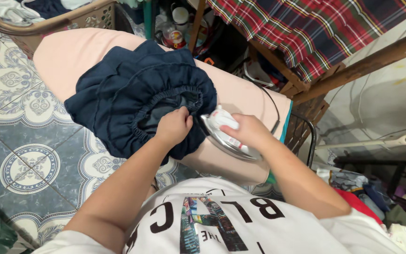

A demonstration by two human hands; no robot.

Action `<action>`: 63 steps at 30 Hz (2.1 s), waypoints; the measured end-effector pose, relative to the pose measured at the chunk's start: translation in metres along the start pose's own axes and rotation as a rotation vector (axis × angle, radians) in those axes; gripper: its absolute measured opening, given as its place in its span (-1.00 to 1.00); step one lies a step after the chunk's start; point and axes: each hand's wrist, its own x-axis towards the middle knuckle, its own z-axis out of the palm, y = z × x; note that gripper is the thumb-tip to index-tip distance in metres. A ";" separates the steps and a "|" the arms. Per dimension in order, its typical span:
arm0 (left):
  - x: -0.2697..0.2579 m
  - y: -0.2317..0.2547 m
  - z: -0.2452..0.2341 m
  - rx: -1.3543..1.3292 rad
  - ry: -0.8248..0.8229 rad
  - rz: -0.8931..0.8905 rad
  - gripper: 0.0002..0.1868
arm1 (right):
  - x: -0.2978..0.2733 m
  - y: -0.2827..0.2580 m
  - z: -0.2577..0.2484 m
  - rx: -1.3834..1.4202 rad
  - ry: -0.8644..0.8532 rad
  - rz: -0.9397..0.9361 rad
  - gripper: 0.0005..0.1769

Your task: The person irons a dark blue pair of shorts on a pink ironing board. They repeatedly adjust the garment and use a white electric iron to smooth the fabric, focusing on the waistband and leg areas.

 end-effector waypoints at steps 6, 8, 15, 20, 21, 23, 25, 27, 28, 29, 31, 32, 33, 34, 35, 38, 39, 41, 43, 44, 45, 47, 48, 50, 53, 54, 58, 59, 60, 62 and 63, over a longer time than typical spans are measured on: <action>-0.001 0.004 -0.009 0.048 -0.090 0.000 -0.77 | -0.004 0.004 0.000 -0.001 -0.015 0.067 -0.44; -0.004 0.005 -0.019 0.035 -0.134 0.002 -0.76 | -0.013 0.015 -0.002 0.024 -0.031 0.154 -0.42; -0.005 0.040 -0.034 0.230 -0.013 0.191 -0.79 | -0.043 0.080 -0.016 0.123 0.182 0.233 -0.43; 0.008 0.070 0.012 0.540 -0.256 0.198 -0.54 | -0.043 0.105 -0.025 0.197 0.281 0.304 -0.45; 0.009 0.066 0.017 0.562 -0.239 0.220 -0.60 | -0.043 0.106 -0.025 0.181 0.297 0.278 -0.45; 0.008 0.057 0.022 0.604 -0.205 0.273 -0.69 | -0.045 0.104 -0.027 0.173 0.286 0.302 -0.47; 0.001 0.047 0.021 0.551 -0.269 0.354 -0.75 | -0.048 0.101 -0.027 0.188 0.222 0.398 -0.48; -0.012 0.043 0.015 0.486 -0.341 0.417 -0.74 | -0.052 0.095 -0.028 0.229 0.220 0.390 -0.49; -0.019 0.043 0.010 0.448 -0.379 0.441 -0.70 | -0.052 0.091 -0.029 0.250 0.221 0.383 -0.50; -0.025 0.045 0.005 0.410 -0.416 0.465 -0.66 | -0.052 0.087 -0.031 0.254 0.205 0.334 -0.50; -0.032 0.048 -0.005 0.423 -0.427 0.483 -0.65 | -0.051 0.078 -0.033 0.261 0.172 0.236 -0.51; -0.033 0.051 -0.009 0.428 -0.432 0.496 -0.65 | -0.047 0.073 -0.033 0.207 0.160 0.164 -0.50; -0.032 0.053 -0.012 0.422 -0.442 0.493 -0.65 | -0.041 0.067 -0.031 0.152 0.149 0.093 -0.48; -0.032 0.055 -0.016 0.416 -0.451 0.489 -0.65 | -0.036 0.061 -0.029 0.097 0.137 0.021 -0.47; -0.031 0.057 -0.019 0.410 -0.461 0.486 -0.65 | -0.030 0.055 -0.027 0.071 0.116 0.028 -0.46; -0.027 0.061 -0.026 0.107 -0.414 0.270 -0.67 | -0.014 0.040 -0.018 0.010 0.081 0.049 -0.44; -0.022 0.061 -0.028 0.071 -0.273 0.217 -0.67 | -0.010 0.037 -0.016 0.001 0.091 0.063 -0.43; -0.010 0.058 -0.028 -0.004 0.003 0.106 -0.69 | -0.003 0.035 -0.014 -0.003 0.120 0.080 -0.42; 0.006 0.053 -0.023 0.134 0.003 -0.023 -0.55 | -0.002 0.040 -0.017 0.002 0.150 0.085 -0.43; 0.011 0.050 -0.020 0.200 0.003 -0.084 -0.48 | -0.001 0.042 -0.017 0.007 0.126 0.089 -0.43; 0.014 0.047 -0.017 0.217 -0.034 -0.091 -0.56 | -0.001 0.043 -0.017 0.011 0.102 0.093 -0.44; 0.020 0.040 -0.014 0.252 -0.104 -0.100 -0.71 | 0.000 0.045 -0.022 -0.013 0.041 0.032 -0.45; 0.019 0.035 -0.014 0.232 -0.102 -0.114 -0.72 | 0.001 0.045 -0.024 -0.037 0.002 -0.032 -0.45; 0.010 0.024 -0.015 0.197 -0.100 -0.146 -0.73 | 0.004 0.039 -0.021 -0.054 -0.025 -0.038 -0.46; -0.001 0.014 -0.017 0.133 -0.086 -0.129 -0.72 | 0.014 0.023 -0.009 -0.038 0.041 0.070 -0.47; -0.002 0.013 -0.016 0.142 -0.103 -0.147 -0.72 | 0.018 0.018 -0.006 -0.039 0.083 0.064 -0.47; -0.003 0.013 -0.013 0.168 -0.152 -0.180 -0.71 | 0.024 0.012 -0.010 0.027 -0.015 0.033 -0.46; -0.003 0.013 -0.013 0.171 -0.160 -0.177 -0.71 | 0.024 0.011 -0.011 0.012 -0.035 -0.012 -0.46; -0.003 0.012 -0.013 0.166 -0.149 -0.168 -0.71 | 0.025 0.010 -0.012 -0.002 -0.055 -0.058 -0.45; -0.004 0.012 -0.013 0.154 -0.129 -0.151 -0.71 | 0.026 0.008 -0.012 -0.018 -0.036 -0.045 -0.43; -0.003 0.011 -0.012 0.166 -0.125 -0.149 -0.71 | 0.028 0.005 -0.009 -0.019 0.004 0.014 -0.41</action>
